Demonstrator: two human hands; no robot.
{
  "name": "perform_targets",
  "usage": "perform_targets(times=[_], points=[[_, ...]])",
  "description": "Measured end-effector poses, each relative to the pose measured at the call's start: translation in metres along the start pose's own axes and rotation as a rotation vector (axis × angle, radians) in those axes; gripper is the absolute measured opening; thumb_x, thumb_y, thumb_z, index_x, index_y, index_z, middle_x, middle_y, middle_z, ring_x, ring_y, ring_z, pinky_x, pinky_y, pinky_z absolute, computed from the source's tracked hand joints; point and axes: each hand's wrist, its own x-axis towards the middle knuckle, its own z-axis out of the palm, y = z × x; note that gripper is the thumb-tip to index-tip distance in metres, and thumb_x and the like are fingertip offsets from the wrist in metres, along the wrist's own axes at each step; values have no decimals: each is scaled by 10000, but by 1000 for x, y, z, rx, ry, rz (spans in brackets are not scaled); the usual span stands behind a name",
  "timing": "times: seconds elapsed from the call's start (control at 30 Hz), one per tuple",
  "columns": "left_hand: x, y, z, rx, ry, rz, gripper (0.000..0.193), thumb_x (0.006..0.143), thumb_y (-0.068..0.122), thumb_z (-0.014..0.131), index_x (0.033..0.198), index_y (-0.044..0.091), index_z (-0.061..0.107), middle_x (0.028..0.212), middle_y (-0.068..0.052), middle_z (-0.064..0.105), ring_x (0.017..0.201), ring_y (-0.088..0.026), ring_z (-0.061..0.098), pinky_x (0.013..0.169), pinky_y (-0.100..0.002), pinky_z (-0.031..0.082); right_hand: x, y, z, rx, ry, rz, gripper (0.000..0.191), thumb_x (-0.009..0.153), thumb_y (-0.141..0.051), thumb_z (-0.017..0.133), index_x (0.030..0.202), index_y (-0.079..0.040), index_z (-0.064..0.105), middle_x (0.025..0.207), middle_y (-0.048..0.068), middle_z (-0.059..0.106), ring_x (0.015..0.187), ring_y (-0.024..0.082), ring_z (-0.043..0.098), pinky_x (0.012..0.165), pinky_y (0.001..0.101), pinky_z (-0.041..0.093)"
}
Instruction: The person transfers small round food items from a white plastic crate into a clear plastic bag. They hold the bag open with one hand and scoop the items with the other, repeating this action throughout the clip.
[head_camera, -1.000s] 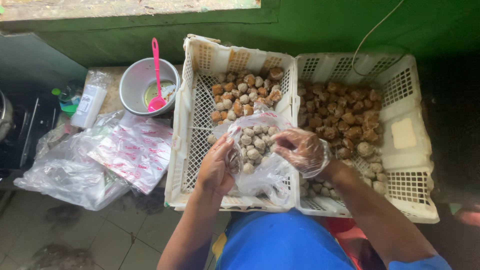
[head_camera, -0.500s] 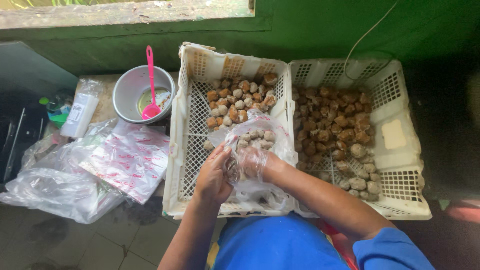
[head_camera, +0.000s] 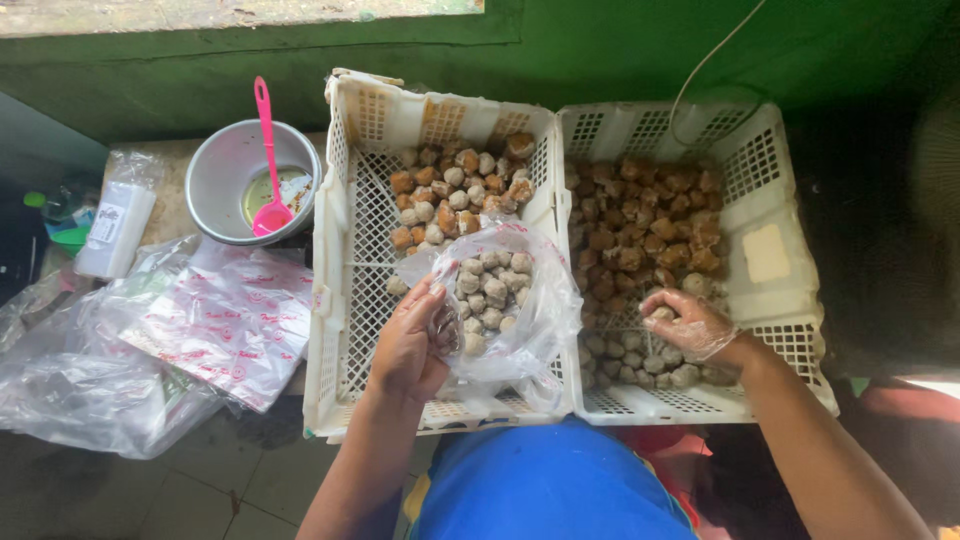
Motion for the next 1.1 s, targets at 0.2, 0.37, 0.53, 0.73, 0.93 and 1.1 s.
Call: perform_targets(times=[0.2,0.37,0.53,0.73,0.93,1.1], points=[[1,3,7,8,53,-8,382,1019,105,493,1383,7,556,1164,-114,719,994,-187,722,865,-351,604,17,54,13,-826,95,-299,473,814,-348,698,1244,-161,637,1188,174,635,982,322,622,780,485,535],[0,-5,4,-29,-27,43,381,1083,84,527,1453,2,571,1166,-103,706,945,-158,696,807,-319,584,18,-31,35,-600,292,-845,272,915,-209,691,1142,-66,644,980,107,703,799,211,706,664,349,616],[0,-11,2,-6,59,-16,384,1021,96,512,1394,29,575,1078,-69,725,877,-119,712,765,-288,600,29,-171,111,-532,209,-1039,23,931,-42,632,934,-65,639,900,129,687,842,278,696,725,375,613],[2,-8,-1,-59,65,9,333,1025,81,523,1349,23,579,1038,-56,714,840,-123,700,737,-285,593,97,-182,150,-987,171,-747,353,802,-103,641,1147,-130,708,1132,208,690,1013,338,693,892,428,549],[-1,-8,-4,-70,88,28,343,1014,65,507,1344,27,590,1044,-49,719,829,-102,700,711,-264,585,116,-156,142,-790,68,-947,174,865,-41,549,984,-90,666,871,107,665,832,248,689,765,364,581],[-4,-4,-3,-52,44,32,314,1054,78,518,1354,12,583,1050,-70,714,833,-108,699,711,-264,588,27,-159,67,-555,60,-838,94,935,-204,595,909,-118,626,845,17,621,684,121,592,570,285,566]])
